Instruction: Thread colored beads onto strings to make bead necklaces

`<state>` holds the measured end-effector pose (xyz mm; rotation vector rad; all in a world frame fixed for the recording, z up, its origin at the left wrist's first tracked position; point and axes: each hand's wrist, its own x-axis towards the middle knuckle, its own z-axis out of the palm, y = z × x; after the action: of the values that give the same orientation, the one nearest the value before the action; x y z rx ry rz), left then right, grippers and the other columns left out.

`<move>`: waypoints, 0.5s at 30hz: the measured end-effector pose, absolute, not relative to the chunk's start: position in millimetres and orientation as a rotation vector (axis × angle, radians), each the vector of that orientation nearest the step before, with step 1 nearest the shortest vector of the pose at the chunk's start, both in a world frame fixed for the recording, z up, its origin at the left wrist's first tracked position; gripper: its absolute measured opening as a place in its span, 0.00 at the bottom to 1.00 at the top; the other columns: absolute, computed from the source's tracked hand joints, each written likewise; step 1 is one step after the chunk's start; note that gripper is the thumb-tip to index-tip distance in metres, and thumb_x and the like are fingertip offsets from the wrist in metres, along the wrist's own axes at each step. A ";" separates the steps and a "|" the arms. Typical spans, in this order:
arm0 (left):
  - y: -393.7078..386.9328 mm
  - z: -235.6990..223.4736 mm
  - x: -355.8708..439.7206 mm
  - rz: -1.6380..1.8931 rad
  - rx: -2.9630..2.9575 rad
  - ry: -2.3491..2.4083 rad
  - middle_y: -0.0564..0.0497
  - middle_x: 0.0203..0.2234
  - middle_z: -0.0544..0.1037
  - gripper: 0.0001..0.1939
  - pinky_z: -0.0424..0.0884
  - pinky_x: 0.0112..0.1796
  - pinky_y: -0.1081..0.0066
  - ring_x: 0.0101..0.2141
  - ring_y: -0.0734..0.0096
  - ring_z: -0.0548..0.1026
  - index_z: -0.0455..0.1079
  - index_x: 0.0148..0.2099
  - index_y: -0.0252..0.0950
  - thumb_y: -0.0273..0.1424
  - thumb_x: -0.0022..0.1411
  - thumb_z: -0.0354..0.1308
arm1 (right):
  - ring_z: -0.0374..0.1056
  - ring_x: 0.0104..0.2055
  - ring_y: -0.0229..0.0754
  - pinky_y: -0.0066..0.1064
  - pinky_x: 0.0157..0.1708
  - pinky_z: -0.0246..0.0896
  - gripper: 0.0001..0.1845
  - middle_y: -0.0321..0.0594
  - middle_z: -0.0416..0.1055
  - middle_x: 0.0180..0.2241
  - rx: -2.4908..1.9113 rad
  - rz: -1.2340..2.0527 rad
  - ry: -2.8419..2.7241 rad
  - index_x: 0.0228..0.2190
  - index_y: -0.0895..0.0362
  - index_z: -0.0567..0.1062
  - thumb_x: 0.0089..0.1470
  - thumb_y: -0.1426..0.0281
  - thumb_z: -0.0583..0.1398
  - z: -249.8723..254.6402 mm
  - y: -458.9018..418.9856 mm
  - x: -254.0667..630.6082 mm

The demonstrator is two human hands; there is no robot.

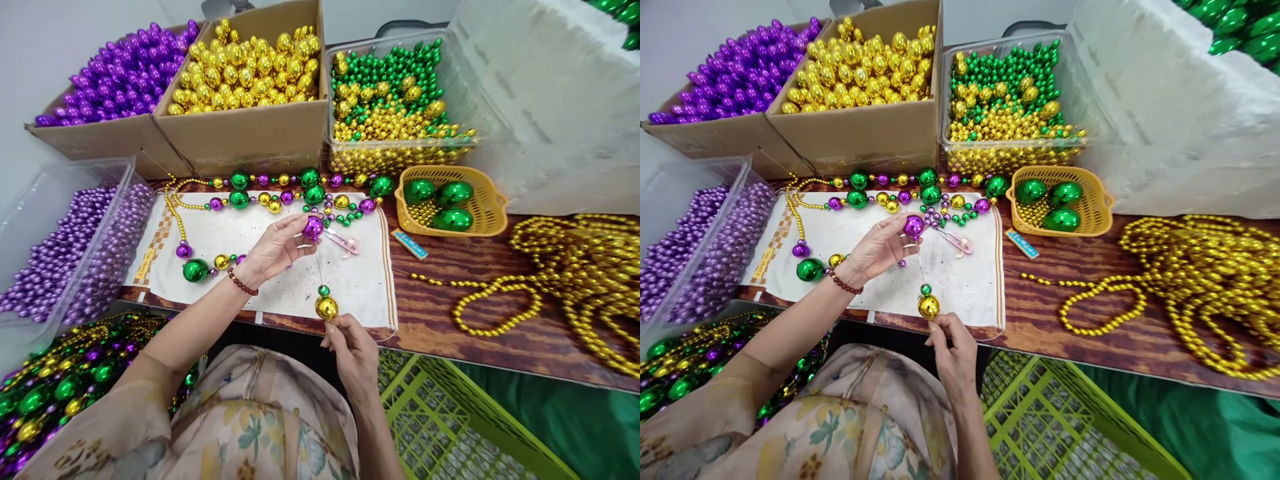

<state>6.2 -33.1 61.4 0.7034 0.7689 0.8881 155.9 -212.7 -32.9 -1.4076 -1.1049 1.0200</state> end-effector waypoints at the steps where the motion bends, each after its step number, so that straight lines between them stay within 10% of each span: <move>1: -33.4 61.6 6.6 0.881 0.710 0.767 0.48 0.38 0.81 0.13 0.76 0.39 0.68 0.34 0.72 0.78 0.78 0.43 0.35 0.37 0.59 0.69 | 0.65 0.20 0.35 0.27 0.24 0.61 0.12 0.32 0.69 0.20 -1.409 1.019 -1.099 0.30 0.55 0.73 0.62 0.63 0.59 -32.9 -212.6 155.6; 15: -66.0 76.2 20.5 0.969 1.028 0.687 0.50 0.37 0.80 0.15 0.79 0.41 0.68 0.34 0.73 0.78 0.81 0.47 0.40 0.35 0.56 0.71 | 0.64 0.23 0.36 0.28 0.25 0.59 0.12 0.33 0.69 0.22 -1.334 0.917 -0.999 0.29 0.55 0.71 0.64 0.64 0.57 -38.2 -200.8 138.0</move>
<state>20.5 -66.0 76.2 1.0284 0.6874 0.9688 138.0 -200.8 -38.2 -1.3339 -0.9994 0.9175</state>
